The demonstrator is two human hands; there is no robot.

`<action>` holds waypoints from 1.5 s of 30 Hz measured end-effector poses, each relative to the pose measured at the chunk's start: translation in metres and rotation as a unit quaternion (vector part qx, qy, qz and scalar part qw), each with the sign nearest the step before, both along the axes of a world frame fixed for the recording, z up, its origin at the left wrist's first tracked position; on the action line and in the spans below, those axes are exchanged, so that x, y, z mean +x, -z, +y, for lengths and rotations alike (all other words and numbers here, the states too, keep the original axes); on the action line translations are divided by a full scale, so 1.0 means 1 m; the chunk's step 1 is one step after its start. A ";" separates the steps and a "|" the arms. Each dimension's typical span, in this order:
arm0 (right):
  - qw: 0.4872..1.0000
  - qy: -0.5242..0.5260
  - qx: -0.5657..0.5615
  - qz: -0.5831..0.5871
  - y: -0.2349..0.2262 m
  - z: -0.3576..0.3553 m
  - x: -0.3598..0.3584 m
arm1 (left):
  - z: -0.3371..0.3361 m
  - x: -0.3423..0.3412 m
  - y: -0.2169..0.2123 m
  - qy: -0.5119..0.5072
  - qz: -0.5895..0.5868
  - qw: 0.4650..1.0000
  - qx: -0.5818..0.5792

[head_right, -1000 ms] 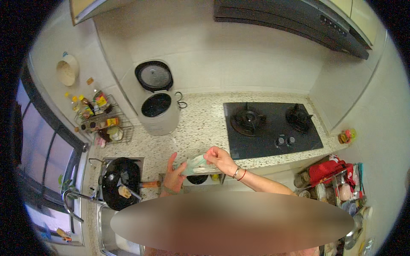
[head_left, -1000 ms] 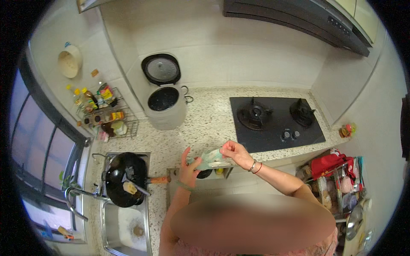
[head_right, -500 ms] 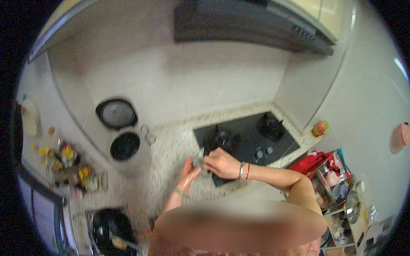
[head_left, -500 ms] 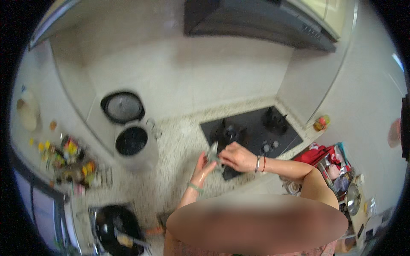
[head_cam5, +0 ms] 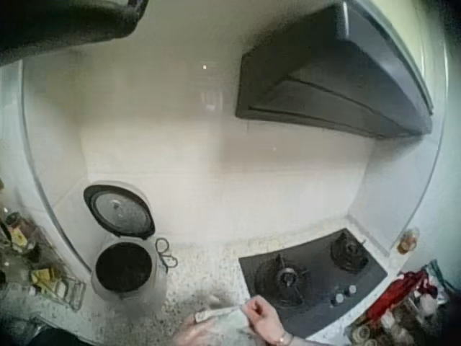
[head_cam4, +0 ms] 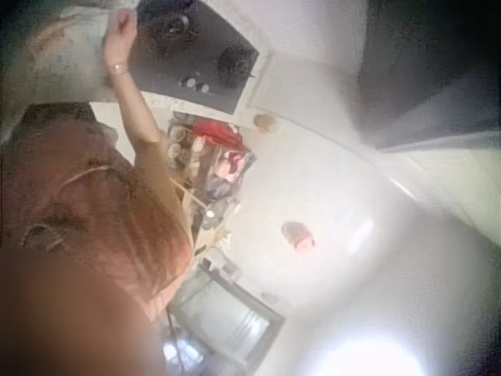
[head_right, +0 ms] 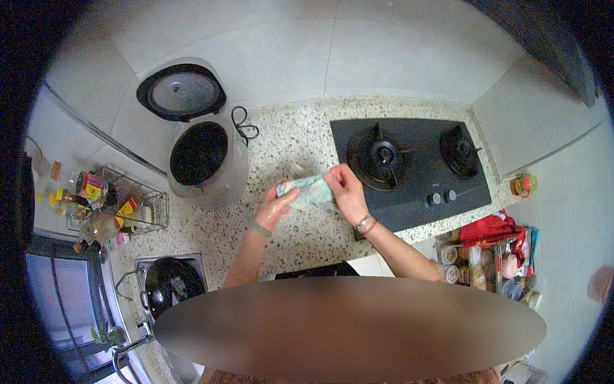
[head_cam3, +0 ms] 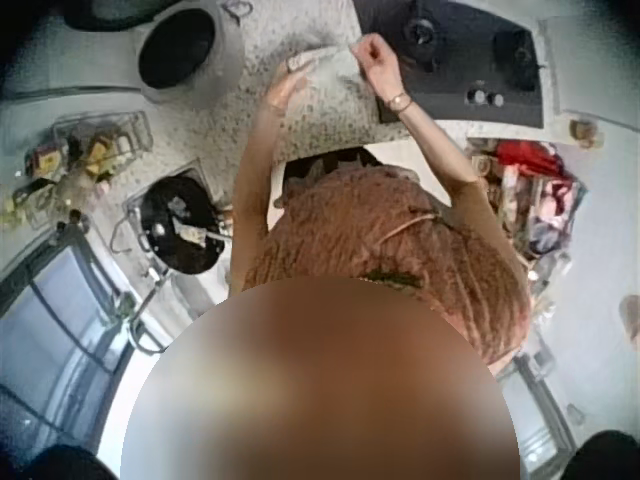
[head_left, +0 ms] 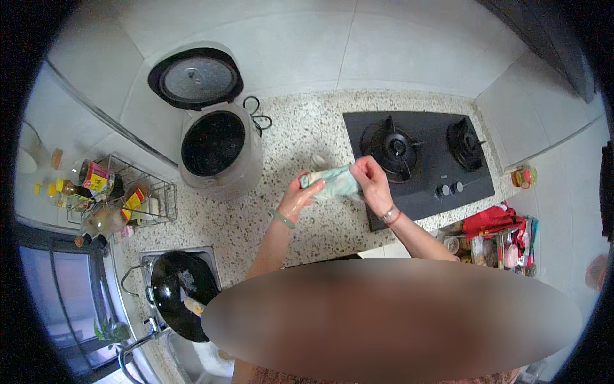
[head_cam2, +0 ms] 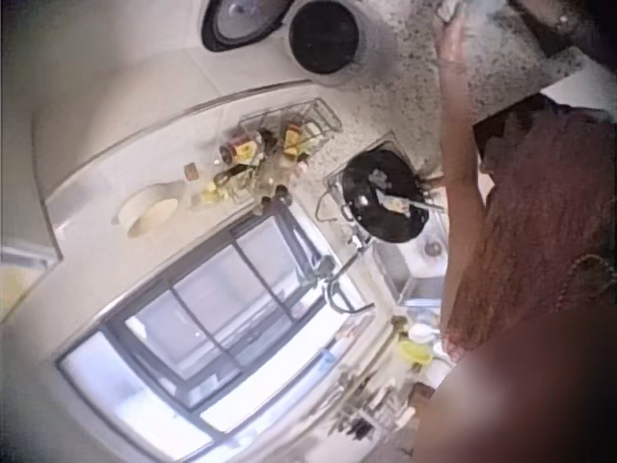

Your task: The person wipes the kitchen countertop and gas stovetop with a cloth, then rinses the cloth in the sink and wrings it out. They proceed to wipe the wall tiles behind the stove and the countertop again before returning to the sink to rinse the cloth once more. Finally, the person wipes the inside of a rice cooker pot with the damp cloth.

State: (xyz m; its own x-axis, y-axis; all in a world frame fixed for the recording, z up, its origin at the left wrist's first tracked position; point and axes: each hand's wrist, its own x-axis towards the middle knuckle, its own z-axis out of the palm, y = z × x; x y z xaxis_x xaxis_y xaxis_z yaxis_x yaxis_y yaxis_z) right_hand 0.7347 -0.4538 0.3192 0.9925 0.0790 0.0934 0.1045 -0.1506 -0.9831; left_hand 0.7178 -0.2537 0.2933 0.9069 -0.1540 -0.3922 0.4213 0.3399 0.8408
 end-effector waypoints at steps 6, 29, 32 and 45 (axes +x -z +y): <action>0.981 -0.022 -0.179 -0.077 0.026 -0.025 0.020 | -0.008 -0.002 0.027 -0.020 -0.124 0.992 0.008; 0.883 -0.194 -0.398 -0.155 0.136 -0.001 0.035 | -0.032 0.019 0.127 0.113 -0.234 0.718 0.645; 0.833 -0.207 -0.488 -0.157 0.157 0.006 0.016 | -0.041 -0.002 0.143 0.129 -0.246 0.665 0.693; 0.802 -0.250 -0.534 -0.096 0.156 0.030 0.086 | -0.031 0.055 0.142 0.171 -0.199 0.670 0.694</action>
